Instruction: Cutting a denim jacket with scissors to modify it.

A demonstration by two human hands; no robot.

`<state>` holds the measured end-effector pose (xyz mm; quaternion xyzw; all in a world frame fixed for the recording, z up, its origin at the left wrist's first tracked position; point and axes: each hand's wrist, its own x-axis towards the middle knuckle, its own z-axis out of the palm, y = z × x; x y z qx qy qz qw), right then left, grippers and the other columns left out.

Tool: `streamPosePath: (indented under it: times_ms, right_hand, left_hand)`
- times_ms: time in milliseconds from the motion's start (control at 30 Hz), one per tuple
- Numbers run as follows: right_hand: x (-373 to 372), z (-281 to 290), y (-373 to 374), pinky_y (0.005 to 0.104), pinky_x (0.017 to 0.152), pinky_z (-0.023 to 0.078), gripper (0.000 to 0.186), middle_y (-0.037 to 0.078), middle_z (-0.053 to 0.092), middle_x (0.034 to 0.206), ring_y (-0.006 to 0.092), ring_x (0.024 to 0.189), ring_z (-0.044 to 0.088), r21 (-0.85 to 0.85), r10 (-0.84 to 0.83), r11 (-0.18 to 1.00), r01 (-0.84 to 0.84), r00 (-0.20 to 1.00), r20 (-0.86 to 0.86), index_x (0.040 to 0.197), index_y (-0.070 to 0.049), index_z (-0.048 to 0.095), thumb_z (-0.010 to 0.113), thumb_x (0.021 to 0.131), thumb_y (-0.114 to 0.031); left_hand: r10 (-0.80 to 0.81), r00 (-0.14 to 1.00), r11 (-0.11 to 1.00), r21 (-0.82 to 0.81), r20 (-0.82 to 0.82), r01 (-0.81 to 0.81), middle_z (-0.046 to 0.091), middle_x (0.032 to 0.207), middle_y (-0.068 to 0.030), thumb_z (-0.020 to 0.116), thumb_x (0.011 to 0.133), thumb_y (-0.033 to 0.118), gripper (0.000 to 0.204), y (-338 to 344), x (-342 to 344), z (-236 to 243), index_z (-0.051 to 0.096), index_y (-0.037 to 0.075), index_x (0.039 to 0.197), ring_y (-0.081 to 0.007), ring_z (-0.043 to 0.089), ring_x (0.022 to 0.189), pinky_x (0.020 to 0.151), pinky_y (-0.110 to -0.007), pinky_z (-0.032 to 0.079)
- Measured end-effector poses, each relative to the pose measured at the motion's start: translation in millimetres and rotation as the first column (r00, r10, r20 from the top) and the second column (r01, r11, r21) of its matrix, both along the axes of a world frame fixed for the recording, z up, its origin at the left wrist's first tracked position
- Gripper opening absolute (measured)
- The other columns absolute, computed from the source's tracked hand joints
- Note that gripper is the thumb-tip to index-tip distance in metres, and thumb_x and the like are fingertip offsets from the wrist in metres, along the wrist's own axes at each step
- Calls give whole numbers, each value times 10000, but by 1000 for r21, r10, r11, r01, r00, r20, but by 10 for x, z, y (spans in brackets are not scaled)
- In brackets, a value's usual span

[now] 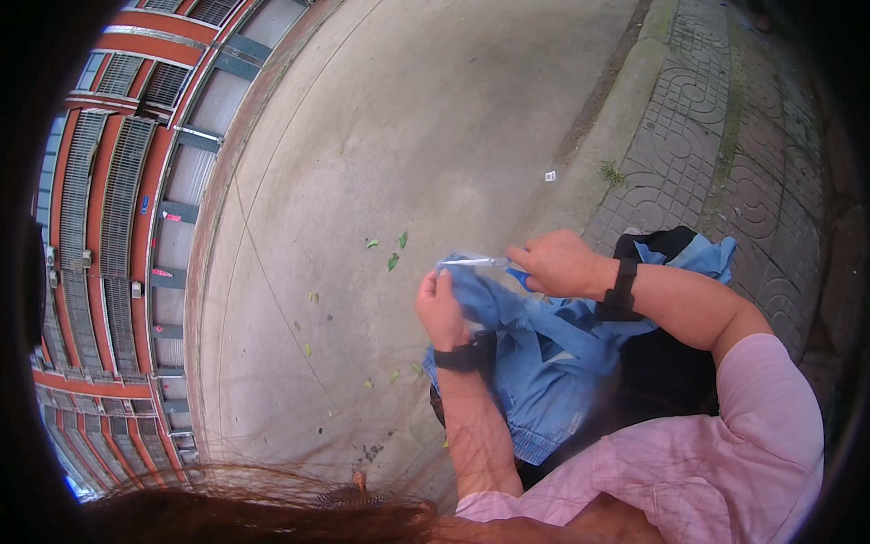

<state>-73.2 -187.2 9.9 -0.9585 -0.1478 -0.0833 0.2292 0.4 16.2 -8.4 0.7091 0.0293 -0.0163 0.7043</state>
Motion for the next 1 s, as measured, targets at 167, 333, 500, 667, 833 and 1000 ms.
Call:
streamPosePath:
  times_ms: [167,333,500,667,833,1000]
  right_hand:
    - [5,-29,2,427,581,470,411,118,582,721,321,690,611,10,-2,1000,3,1000,-6,1063,-78,528,671,703,-213]
    - [-2,-12,-2,429,566,470,417,116,582,714,324,680,609,23,-24,999,24,999,-26,1061,-80,525,675,697,-219]
    - [-8,-7,-7,427,564,473,422,114,582,715,324,673,610,14,18,1000,-18,1000,-1,1069,-86,525,674,698,-219]
    - [-12,10,1,422,569,478,418,110,585,718,318,677,613,-4,29,1000,-29,999,-21,1077,-89,530,669,702,-213]
    - [-8,10,7,420,575,479,419,113,588,728,316,687,615,-8,32,999,-33,999,-25,1081,-87,531,669,704,-208]
    - [-7,-5,-2,418,594,480,427,117,592,744,317,706,616,-4,33,999,-34,999,-38,1087,-85,529,675,705,-206]
  left_hand:
    - [-36,999,999,-23,-16,36,631,890,-66,526,895,74,186,-18,-27,33,586,-52,1018,-114,589,771,690,-233,470]
    - [-43,998,997,-63,-35,40,632,925,-81,523,892,61,214,-12,-31,53,575,-67,1055,-122,594,801,717,-238,473]
    - [-1,1000,999,-46,-15,0,627,952,-93,523,889,46,222,14,-13,14,555,-73,1073,-135,601,819,735,-245,480]
    - [10,1000,999,-40,-19,-11,626,949,-95,527,886,39,211,28,-9,20,548,-71,1065,-136,602,822,733,-245,482]
    - [2,1000,999,-36,-13,-3,627,945,-95,528,886,38,203,39,-9,23,552,-69,1056,-135,602,821,730,-244,482]
    - [15,1000,1000,-21,-12,-15,626,942,-93,533,885,43,198,33,-3,24,556,-67,1047,-133,599,816,729,-242,481]
